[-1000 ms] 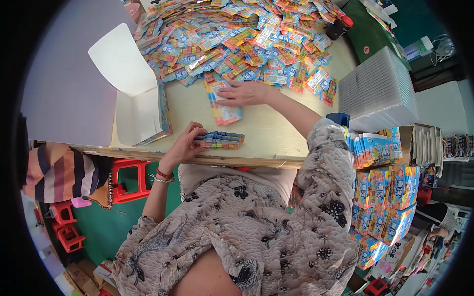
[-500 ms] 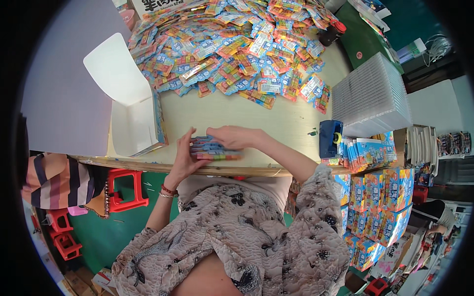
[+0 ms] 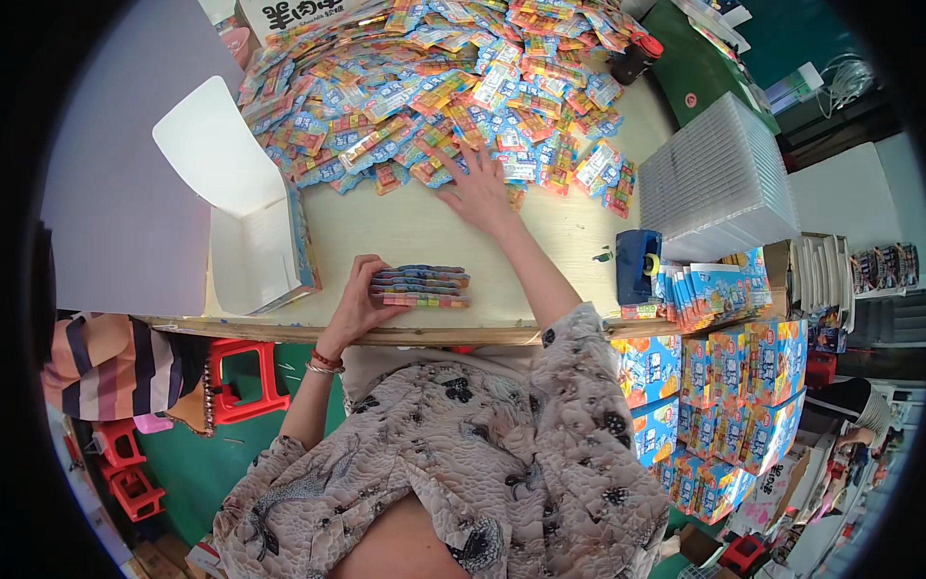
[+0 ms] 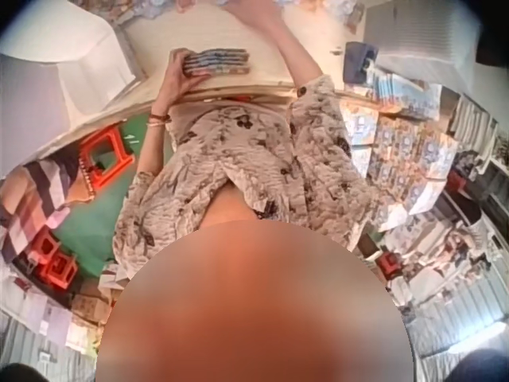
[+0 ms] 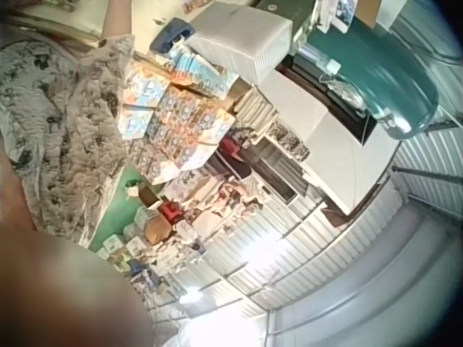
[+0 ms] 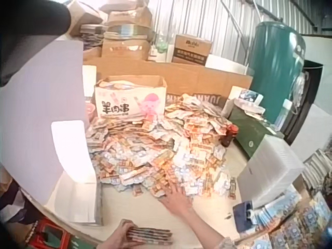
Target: Organizing and packaging small colorful sachets into cardboard boxes.
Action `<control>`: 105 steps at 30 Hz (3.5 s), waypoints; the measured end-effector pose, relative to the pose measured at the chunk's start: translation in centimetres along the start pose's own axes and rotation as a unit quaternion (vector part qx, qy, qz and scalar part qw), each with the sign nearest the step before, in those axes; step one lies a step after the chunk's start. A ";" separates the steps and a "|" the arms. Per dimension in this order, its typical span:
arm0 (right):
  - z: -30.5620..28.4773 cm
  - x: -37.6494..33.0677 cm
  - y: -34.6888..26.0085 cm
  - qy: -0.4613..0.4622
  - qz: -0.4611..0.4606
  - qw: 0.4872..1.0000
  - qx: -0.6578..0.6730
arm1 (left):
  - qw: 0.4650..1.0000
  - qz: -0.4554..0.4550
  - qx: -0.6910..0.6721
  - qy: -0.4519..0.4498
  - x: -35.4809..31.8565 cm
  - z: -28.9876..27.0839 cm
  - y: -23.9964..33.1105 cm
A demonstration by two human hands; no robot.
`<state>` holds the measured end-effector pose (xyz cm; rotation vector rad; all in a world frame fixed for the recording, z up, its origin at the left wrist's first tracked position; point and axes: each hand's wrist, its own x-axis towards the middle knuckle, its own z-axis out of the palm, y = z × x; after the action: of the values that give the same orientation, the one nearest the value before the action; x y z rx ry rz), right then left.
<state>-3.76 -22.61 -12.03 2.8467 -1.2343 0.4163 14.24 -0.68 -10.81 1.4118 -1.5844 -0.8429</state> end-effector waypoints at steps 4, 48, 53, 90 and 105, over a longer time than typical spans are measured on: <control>-0.1 -1.9 -0.2 -0.014 -0.020 0.999 0.031 | 1.000 0.018 0.003 0.008 -0.2 -0.2 -0.3; -3.5 -0.4 6.3 -0.089 -0.223 0.968 -0.074 | 0.998 0.017 -0.051 -0.038 -0.2 -0.3 -1.0; -6.3 -1.5 -1.7 -0.205 -0.256 0.944 -0.025 | 0.990 0.075 0.109 0.041 -0.5 0.0 0.1; -0.4 -5.4 4.4 0.153 0.393 0.672 0.608 | 0.998 0.044 0.037 -0.040 0.1 -0.8 -0.4; -0.2 0.2 2.3 0.072 -0.049 0.992 0.092 | 0.973 0.044 0.221 -0.039 1.0 -0.9 0.5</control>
<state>-5.28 -24.32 -12.00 2.9472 -1.0774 0.7537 14.82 -1.55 -9.81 1.6128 -1.9642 -0.5137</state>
